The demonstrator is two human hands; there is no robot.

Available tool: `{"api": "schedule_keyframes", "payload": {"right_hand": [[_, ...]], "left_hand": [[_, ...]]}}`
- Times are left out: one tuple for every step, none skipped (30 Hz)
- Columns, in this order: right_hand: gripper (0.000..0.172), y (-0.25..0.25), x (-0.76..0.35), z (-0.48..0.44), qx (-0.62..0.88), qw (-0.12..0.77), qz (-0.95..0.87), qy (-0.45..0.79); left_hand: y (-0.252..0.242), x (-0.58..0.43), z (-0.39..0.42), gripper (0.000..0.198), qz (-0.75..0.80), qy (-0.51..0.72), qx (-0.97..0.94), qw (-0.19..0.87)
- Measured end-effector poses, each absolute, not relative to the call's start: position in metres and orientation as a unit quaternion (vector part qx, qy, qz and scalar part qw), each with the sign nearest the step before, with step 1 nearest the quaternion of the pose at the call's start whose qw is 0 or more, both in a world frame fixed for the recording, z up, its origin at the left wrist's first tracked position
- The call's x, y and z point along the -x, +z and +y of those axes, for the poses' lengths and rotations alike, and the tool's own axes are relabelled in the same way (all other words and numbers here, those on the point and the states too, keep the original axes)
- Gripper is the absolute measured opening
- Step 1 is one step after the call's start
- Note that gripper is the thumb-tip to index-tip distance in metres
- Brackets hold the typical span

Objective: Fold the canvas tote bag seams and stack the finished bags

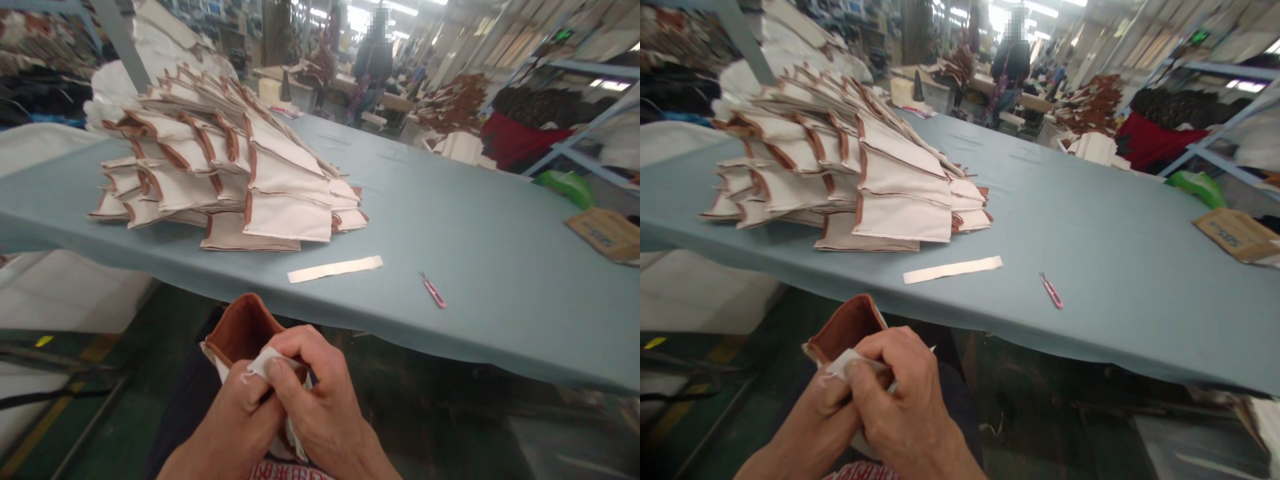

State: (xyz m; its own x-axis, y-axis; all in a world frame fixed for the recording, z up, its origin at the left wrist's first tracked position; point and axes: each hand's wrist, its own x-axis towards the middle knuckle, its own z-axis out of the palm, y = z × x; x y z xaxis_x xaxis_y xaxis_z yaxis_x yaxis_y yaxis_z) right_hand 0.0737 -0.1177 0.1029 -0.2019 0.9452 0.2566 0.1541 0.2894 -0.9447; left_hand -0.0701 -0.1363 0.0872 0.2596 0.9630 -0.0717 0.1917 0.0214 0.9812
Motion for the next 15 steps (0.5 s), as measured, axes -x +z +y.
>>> {"api": "schedule_keyframes", "payload": {"right_hand": [[0.014,0.101,-0.073,-0.116,0.421,0.492,-0.63,0.429],[0.016,0.098,-0.074,-0.114,0.428,0.513,-0.6,0.44],[0.018,0.095,-0.078,-0.112,0.439,0.532,-0.568,0.45],[0.02,0.093,-0.082,-0.111,0.452,0.544,-0.537,0.46],[0.023,0.089,-0.087,-0.111,0.463,0.547,-0.513,0.473],[0.027,0.084,-0.091,-0.111,0.469,0.538,-0.502,0.488],[0.032,0.077,-0.094,-0.114,0.471,0.518,-0.5,0.509],[0.037,0.068,-0.094,-0.117,0.469,0.487,-0.502,0.538],[0.044,0.056,-0.092,-0.122,0.468,0.45,-0.496,0.576],[0.051,0.042,-0.086,-0.129,0.466,0.413,-0.48,0.618],[0.06,0.026,-0.079,-0.136,0.461,0.375,-0.435,0.676],[0.069,0.009,-0.069,-0.145,0.447,0.337,-0.368,0.742],[0.078,-0.007,-0.059,-0.153,0.438,0.308,-0.342,0.772],[0.082,-0.021,-0.049,-0.162,0.434,0.288,-0.327,0.789],[0.084,-0.033,-0.04,-0.169,0.432,0.271,-0.312,0.802]], "left_hand": [[0.085,0.073,-0.138,0.036,0.495,0.375,-0.584,0.523],[0.083,0.077,-0.14,0.038,0.509,0.387,-0.568,0.518],[0.08,0.081,-0.142,0.043,0.53,0.405,-0.544,0.509],[0.076,0.087,-0.144,0.049,0.553,0.423,-0.517,0.498],[0.071,0.092,-0.146,0.057,0.577,0.44,-0.488,0.485],[0.066,0.098,-0.147,0.065,0.599,0.455,-0.461,0.471],[0.06,0.104,-0.149,0.07,0.617,0.462,-0.44,0.461],[0.054,0.11,-0.151,0.073,0.63,0.462,-0.428,0.455],[0.048,0.115,-0.153,0.074,0.641,0.457,-0.419,0.453],[0.041,0.12,-0.156,0.075,0.651,0.45,-0.41,0.453],[0.035,0.125,-0.16,0.076,0.662,0.441,-0.402,0.455],[0.03,0.129,-0.165,0.077,0.672,0.43,-0.394,0.457],[0.026,0.133,-0.171,0.078,0.68,0.418,-0.387,0.461],[0.023,0.138,-0.178,0.08,0.687,0.409,-0.381,0.464],[0.022,0.142,-0.186,0.081,0.692,0.403,-0.376,0.466]]}}
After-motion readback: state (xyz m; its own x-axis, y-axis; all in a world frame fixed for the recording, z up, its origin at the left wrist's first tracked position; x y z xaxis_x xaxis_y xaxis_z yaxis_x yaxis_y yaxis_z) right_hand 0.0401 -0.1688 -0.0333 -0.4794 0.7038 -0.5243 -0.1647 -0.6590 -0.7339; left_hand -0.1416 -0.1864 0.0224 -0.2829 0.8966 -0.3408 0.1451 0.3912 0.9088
